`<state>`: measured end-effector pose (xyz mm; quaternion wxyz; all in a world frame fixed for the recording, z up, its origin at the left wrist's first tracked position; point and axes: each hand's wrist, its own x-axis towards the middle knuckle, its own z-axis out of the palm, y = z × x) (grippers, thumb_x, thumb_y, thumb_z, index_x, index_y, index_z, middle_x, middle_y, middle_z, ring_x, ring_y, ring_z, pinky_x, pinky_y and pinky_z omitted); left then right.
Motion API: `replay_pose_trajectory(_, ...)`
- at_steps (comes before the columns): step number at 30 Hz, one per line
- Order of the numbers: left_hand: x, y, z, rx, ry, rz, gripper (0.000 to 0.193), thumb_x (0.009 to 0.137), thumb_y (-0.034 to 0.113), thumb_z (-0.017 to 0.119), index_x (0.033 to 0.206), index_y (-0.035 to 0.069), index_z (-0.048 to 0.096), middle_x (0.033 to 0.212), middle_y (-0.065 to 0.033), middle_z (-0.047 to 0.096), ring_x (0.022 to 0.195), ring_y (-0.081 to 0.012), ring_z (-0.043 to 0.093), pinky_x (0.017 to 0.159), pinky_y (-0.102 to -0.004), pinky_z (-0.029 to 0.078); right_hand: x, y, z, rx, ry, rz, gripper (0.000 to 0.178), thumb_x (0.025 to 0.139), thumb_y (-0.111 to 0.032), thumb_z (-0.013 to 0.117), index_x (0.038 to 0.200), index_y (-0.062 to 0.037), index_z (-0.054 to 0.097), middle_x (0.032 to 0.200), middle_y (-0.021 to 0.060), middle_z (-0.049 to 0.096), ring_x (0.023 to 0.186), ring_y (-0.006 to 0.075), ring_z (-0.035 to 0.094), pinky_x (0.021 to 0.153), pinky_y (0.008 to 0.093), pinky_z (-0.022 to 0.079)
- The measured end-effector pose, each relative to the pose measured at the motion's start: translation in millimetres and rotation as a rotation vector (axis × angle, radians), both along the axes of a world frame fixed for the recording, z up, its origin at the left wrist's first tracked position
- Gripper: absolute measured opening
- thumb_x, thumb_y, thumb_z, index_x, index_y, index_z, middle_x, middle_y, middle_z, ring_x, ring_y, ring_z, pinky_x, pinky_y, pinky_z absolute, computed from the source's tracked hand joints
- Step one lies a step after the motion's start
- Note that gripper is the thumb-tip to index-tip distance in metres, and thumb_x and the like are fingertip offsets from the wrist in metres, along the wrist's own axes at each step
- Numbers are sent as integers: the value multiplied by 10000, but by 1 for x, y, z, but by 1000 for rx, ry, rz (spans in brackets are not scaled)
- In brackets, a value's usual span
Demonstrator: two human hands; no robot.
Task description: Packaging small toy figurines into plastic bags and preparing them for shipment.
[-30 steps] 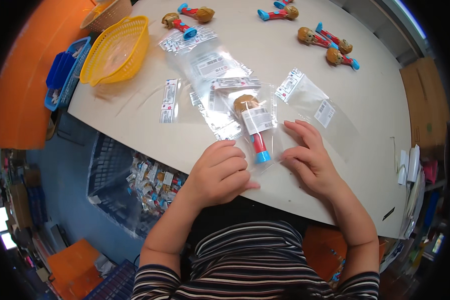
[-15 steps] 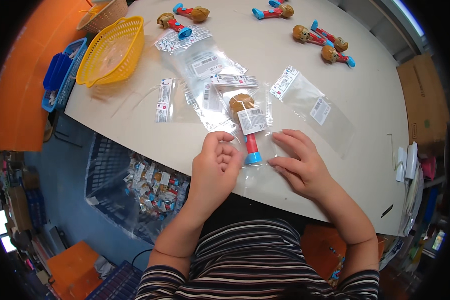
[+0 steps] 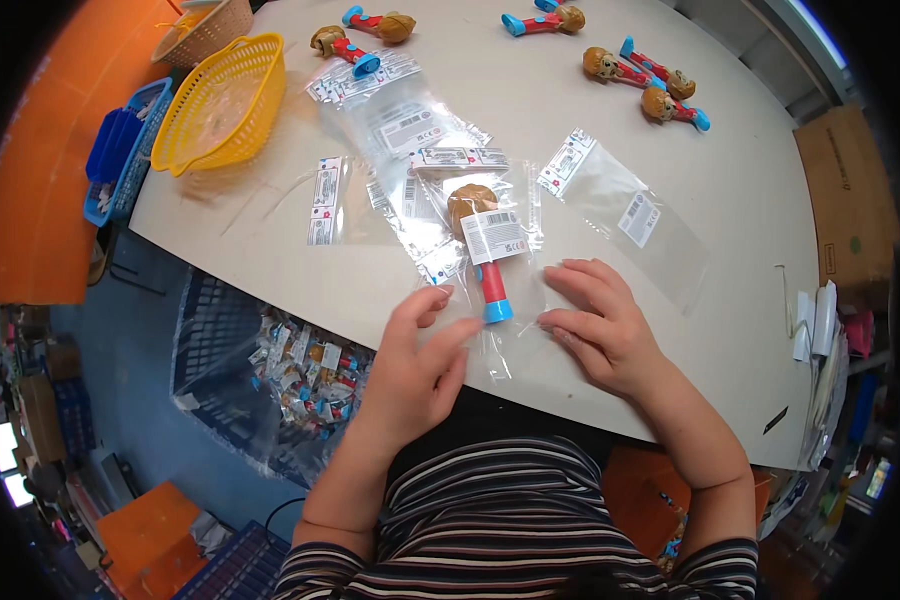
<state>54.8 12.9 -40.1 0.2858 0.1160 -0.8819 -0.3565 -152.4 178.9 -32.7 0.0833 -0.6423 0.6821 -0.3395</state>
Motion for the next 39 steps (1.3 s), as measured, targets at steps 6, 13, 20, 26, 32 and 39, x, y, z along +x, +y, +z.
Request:
replay_pose_trajectory(6,-5,7,-15,-140,123,-44,298,744,64,804,1023,87,704,1125,-144,620,1008,-335,627,855,-397,525,0,0,2,19,5,9,201,803,-28,719,999,-72,716,1300,159,611,1245,385,523,1055,488,394)
replay_pose_trajectory(13,-8,10,-9,101,150,55,109,794,-27,726,824,15,630,901,-113,634,808,-251,633,713,-317,511,1,0,2,83,-100,-16,110,850,-58,673,954,-51,708,1324,151,597,1298,382,469,1104,483,337)
replay_pose_trajectory(20,-16,19,-5,283,79,167,120,866,-13,634,772,-9,559,808,-126,594,664,-238,549,611,-301,443,8,-5,9,214,-288,-81,77,856,-65,630,864,-28,697,1380,157,486,1372,380,352,1120,468,317)
replay_pose_trajectory(26,-28,20,2,173,-50,206,242,825,11,679,686,7,482,675,-117,494,577,-293,496,531,-386,391,24,-10,4,74,-83,-247,97,771,-79,669,744,-1,618,1259,185,537,1238,416,475,1030,492,404)
replay_pose_trajectory(32,-33,23,5,162,-110,289,302,836,68,721,659,21,481,665,-110,502,580,-292,502,534,-390,390,19,-6,3,57,-77,-267,96,806,-69,663,788,9,610,1270,216,535,1190,407,518,995,457,436)
replay_pose_trajectory(39,-35,27,8,379,-56,329,337,876,135,753,1081,-12,529,831,-88,644,689,-130,594,628,-269,491,21,-7,17,-50,-143,-336,373,904,-93,643,1250,-49,513,1452,223,401,1340,398,410,1110,453,338)
